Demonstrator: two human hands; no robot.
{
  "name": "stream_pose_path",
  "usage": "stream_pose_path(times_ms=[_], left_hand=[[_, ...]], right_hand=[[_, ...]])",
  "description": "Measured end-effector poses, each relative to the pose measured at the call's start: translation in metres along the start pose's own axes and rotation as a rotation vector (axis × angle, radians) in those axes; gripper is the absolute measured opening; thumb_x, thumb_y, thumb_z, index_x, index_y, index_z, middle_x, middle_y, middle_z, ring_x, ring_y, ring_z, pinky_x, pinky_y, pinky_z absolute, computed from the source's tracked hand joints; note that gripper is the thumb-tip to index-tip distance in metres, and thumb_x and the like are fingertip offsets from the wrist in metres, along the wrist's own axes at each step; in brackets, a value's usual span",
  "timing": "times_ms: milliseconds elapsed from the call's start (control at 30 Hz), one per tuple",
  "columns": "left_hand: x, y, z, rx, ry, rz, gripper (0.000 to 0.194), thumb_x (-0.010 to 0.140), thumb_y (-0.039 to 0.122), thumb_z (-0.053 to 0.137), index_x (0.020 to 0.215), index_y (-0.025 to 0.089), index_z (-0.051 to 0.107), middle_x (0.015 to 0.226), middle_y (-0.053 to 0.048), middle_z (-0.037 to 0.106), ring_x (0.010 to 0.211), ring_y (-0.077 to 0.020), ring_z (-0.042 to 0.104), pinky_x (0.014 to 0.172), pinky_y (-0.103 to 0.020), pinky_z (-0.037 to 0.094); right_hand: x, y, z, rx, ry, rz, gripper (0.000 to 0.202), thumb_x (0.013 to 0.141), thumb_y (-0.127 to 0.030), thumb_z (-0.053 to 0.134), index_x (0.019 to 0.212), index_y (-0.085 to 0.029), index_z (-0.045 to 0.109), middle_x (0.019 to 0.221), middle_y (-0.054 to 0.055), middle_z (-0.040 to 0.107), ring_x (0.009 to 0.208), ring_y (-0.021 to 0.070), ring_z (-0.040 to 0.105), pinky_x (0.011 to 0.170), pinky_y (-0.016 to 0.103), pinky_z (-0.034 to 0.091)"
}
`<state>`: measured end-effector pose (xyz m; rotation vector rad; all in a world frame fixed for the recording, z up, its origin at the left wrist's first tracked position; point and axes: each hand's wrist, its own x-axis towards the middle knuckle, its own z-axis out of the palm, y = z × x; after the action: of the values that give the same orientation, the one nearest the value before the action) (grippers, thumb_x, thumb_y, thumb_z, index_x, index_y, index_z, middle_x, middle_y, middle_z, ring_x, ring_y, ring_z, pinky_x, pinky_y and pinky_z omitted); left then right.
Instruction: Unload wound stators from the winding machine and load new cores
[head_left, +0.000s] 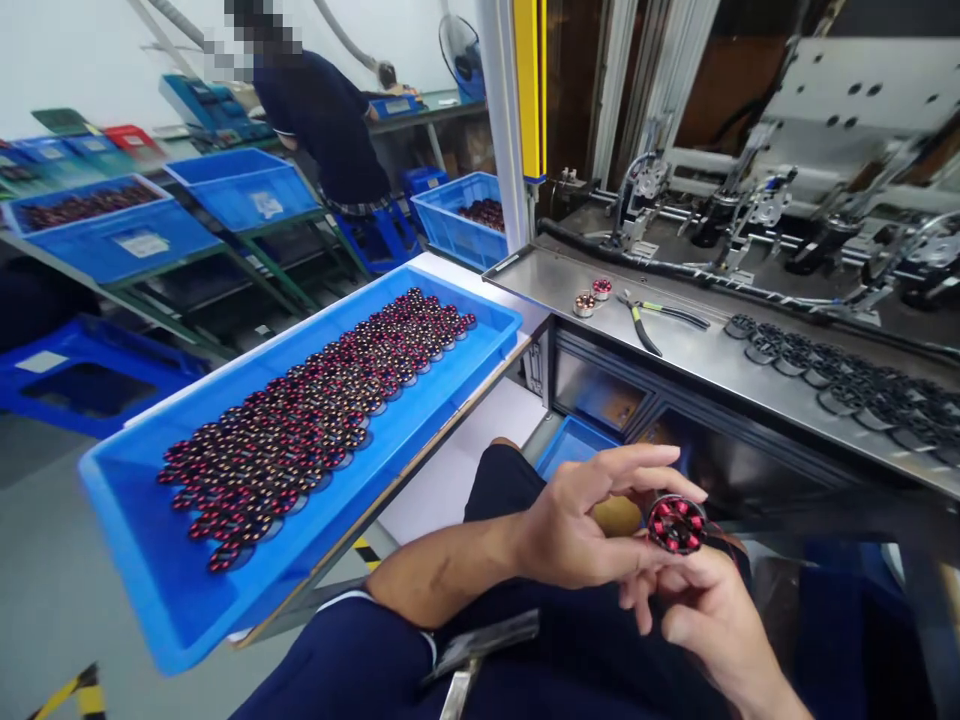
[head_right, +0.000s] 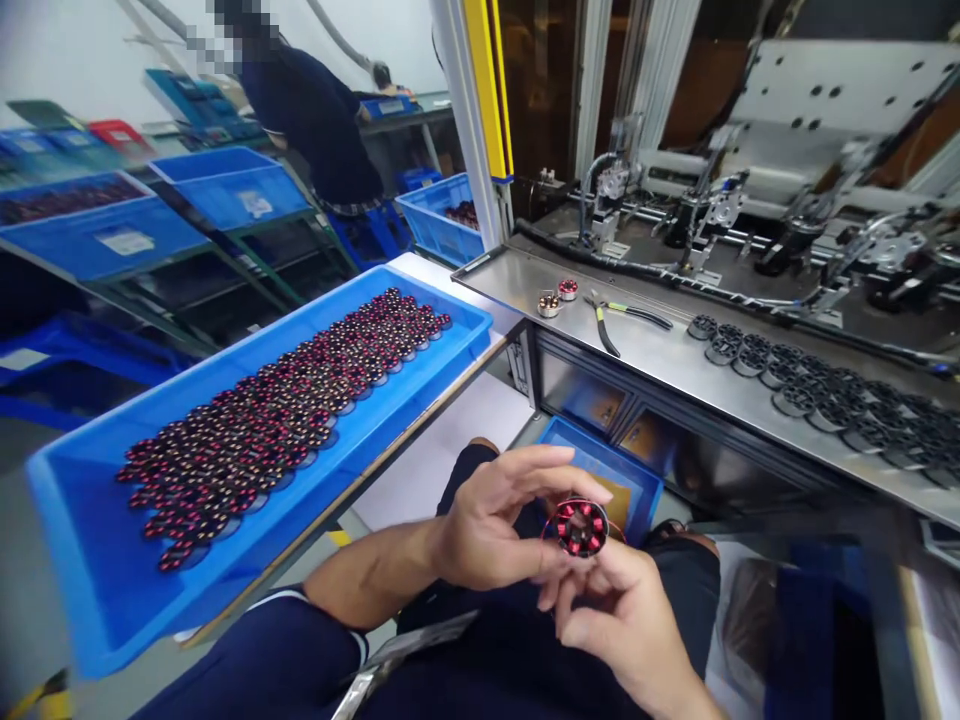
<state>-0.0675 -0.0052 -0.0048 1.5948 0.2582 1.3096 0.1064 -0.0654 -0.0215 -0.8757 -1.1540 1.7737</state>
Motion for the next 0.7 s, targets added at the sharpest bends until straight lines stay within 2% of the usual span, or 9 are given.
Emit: stream_pose_path(times_ms=[100,233,400,500,600,700], left_hand=[[0.003,-0.003,0.001,0.039,0.017,0.049,0.079,0.081,0.008,0.076,0.149,0.023,0.038,0.127,-0.014,0.070,0.099,-0.0176,0.074,0.088,-0.026,0.060],[0.005,-0.005,0.000,0.041,0.046,0.044,0.083,0.077,0.005,0.079,0.148,0.025,0.040,0.125,-0.013,0.072,0.102,-0.0175,0.074,0.090,-0.025,0.060],[0.005,-0.006,-0.001,-0.132,0.043,-0.099,0.080,0.078,0.006,0.079,0.146,0.023,0.041,0.130,-0.016,0.069,0.107,-0.0187,0.073,0.094,-0.027,0.058],[0.003,-0.006,0.000,-0.251,-0.006,-0.153,0.072,0.085,0.005,0.070,0.147,0.024,0.039,0.138,-0.018,0.064,0.112,-0.0189,0.071,0.095,-0.029,0.057],[0.000,-0.008,0.004,-0.281,-0.034,-0.179,0.075,0.084,0.006,0.071,0.148,0.025,0.037,0.136,-0.019,0.064,0.112,-0.0191,0.070,0.093,-0.029,0.056],[-0.002,-0.011,0.007,-0.265,-0.049,-0.231,0.085,0.076,0.009,0.080,0.147,0.024,0.037,0.126,-0.018,0.069,0.107,-0.0199,0.071,0.091,-0.030,0.057]], right_hand=[[0.002,0.007,0.015,0.102,0.081,0.002,0.027,0.075,-0.043,0.084,0.082,-0.019,0.075,0.063,0.004,0.069,0.049,0.0128,0.060,0.045,0.022,0.048],[-0.007,0.008,0.018,0.123,0.119,0.006,0.017,0.081,-0.036,0.080,0.081,-0.019,0.076,0.056,0.002,0.066,0.042,0.0094,0.056,0.043,0.019,0.047],[-0.020,0.006,0.007,-0.056,-0.052,-0.051,0.008,0.087,-0.029,0.074,0.087,-0.022,0.078,0.059,0.001,0.066,0.046,0.0090,0.058,0.047,0.019,0.048],[-0.019,-0.005,-0.004,-0.097,0.028,0.001,0.018,0.083,-0.037,0.078,0.093,-0.022,0.077,0.063,0.003,0.069,0.052,0.0124,0.062,0.052,0.023,0.051],[-0.014,-0.022,-0.012,-0.075,0.161,-0.088,0.042,0.085,-0.058,0.068,0.096,-0.018,0.075,0.068,0.007,0.069,0.056,0.0155,0.061,0.053,0.027,0.051],[-0.008,-0.035,-0.009,-0.107,0.196,-0.121,0.042,0.090,-0.054,0.062,0.074,-0.016,0.069,0.059,0.005,0.061,0.056,0.0134,0.054,0.054,0.024,0.046]])
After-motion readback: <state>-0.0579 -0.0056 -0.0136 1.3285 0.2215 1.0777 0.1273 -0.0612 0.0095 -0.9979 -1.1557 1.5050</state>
